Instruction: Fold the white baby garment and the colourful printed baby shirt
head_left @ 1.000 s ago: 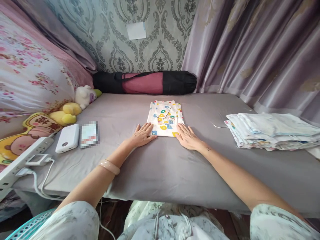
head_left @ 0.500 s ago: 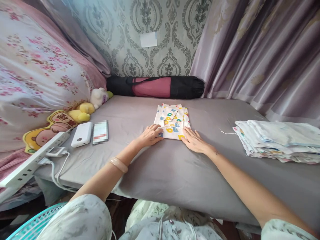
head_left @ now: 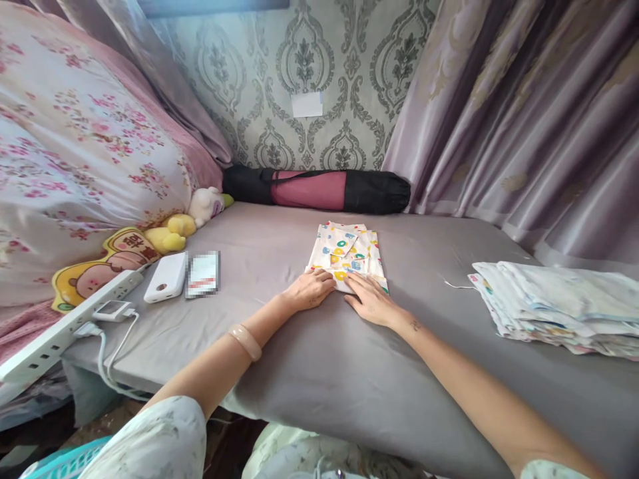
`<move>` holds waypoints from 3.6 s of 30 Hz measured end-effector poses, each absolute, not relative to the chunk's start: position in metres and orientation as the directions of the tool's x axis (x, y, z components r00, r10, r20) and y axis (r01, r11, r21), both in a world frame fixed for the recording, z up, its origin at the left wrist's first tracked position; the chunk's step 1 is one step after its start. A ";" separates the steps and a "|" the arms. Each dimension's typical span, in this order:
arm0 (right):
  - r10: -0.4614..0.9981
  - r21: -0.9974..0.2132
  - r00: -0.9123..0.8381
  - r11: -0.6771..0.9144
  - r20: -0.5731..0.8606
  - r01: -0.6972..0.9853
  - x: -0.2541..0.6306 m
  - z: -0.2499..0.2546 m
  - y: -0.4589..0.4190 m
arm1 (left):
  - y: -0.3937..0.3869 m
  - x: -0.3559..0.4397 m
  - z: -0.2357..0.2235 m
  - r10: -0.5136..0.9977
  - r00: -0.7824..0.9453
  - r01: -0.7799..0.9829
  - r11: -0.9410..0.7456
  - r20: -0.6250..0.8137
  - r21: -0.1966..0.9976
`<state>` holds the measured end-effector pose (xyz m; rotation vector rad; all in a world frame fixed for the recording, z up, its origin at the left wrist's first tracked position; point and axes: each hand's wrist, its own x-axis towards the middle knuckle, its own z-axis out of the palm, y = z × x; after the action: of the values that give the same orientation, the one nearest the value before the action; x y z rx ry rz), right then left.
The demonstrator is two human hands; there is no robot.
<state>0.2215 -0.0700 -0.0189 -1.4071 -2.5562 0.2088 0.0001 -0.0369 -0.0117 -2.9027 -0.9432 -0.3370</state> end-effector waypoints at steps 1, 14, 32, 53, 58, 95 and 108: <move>0.843 -0.217 -0.520 0.539 0.139 0.814 0.222 -0.020 -0.069 | -0.036 0.001 -0.012 0.580 0.783 0.597 -0.802 0.225 -0.012; 0.877 -0.116 -0.412 0.449 0.247 0.886 0.273 -0.024 -0.061 | -0.019 -0.023 -0.015 0.636 0.746 0.647 -0.762 0.198 0.012; 0.823 -0.132 -0.497 0.545 0.277 0.828 0.299 -0.018 -0.074 | -0.020 -0.054 -0.010 0.687 0.695 0.692 -0.719 0.210 0.061; 0.976 -0.567 -0.074 0.179 0.204 0.804 0.292 0.022 -0.069 | -0.031 -0.026 0.001 0.951 0.122 0.481 -0.307 0.284 0.821; 0.975 -0.524 0.112 0.005 0.190 0.852 0.281 0.014 -0.019 | 0.007 -0.005 -0.001 0.971 -0.064 0.605 -0.148 0.232 0.783; 0.936 -0.257 0.352 -0.337 0.011 0.906 0.251 -0.014 0.041 | 0.071 0.038 -0.020 0.979 -0.200 0.919 0.177 0.031 0.351; 0.965 -0.157 -0.135 0.173 0.227 0.972 0.209 -0.008 0.033 | 0.055 0.061 -0.022 0.920 0.305 0.925 -0.347 0.245 0.153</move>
<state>0.2093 0.0328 -0.0077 -1.8586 -2.1778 -0.0402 0.0614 0.0547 -0.0218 -2.5241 -1.7847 -0.4558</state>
